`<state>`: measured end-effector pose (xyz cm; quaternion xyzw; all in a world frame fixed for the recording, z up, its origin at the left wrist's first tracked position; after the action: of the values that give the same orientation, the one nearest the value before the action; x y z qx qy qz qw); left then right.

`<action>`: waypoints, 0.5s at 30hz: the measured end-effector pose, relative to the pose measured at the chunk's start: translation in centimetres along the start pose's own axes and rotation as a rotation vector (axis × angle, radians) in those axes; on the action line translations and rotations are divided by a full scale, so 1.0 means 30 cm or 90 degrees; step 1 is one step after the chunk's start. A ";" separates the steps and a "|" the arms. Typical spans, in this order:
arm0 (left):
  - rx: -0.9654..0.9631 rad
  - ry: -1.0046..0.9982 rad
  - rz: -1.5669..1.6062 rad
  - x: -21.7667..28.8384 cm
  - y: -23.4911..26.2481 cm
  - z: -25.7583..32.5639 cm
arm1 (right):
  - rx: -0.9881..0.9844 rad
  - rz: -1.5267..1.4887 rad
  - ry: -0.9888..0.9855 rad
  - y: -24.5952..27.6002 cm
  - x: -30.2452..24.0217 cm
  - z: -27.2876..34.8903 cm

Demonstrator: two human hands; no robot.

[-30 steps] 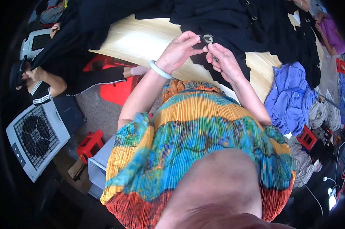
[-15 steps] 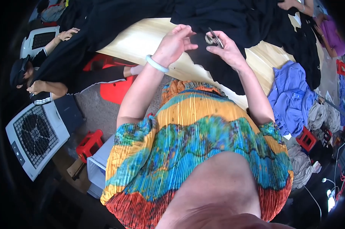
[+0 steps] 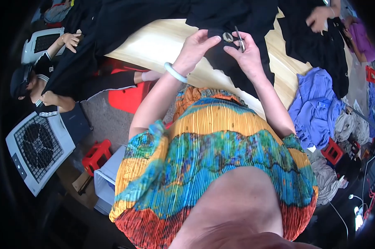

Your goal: Inspecting black garments and using small snips to trim loose threads around metal grommets.

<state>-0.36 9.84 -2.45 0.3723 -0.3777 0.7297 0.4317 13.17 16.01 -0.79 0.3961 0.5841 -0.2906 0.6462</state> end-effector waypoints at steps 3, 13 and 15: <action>-0.086 0.021 0.115 0.015 -0.017 0.005 | -0.041 0.054 -0.027 -0.017 -0.020 0.012; -0.244 0.176 0.408 0.009 -0.027 0.039 | -0.284 -0.119 0.056 -0.030 -0.124 -0.034; -0.227 0.167 0.399 0.014 -0.030 0.041 | -0.258 -0.116 0.110 -0.033 -0.120 -0.036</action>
<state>0.59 9.22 -1.32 0.0614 -0.5361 0.7903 0.2903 11.22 16.11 2.58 0.2273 0.7171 -0.1896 0.6310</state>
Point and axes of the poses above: each hand's wrist, its own z-axis away from the middle knuckle, its own y-axis out of the back of the hand, x = y × z, the point moved 6 cm from there along -z, towards the middle knuckle, and after that the axes turned 9 degrees about y, right-handed, at the moved point
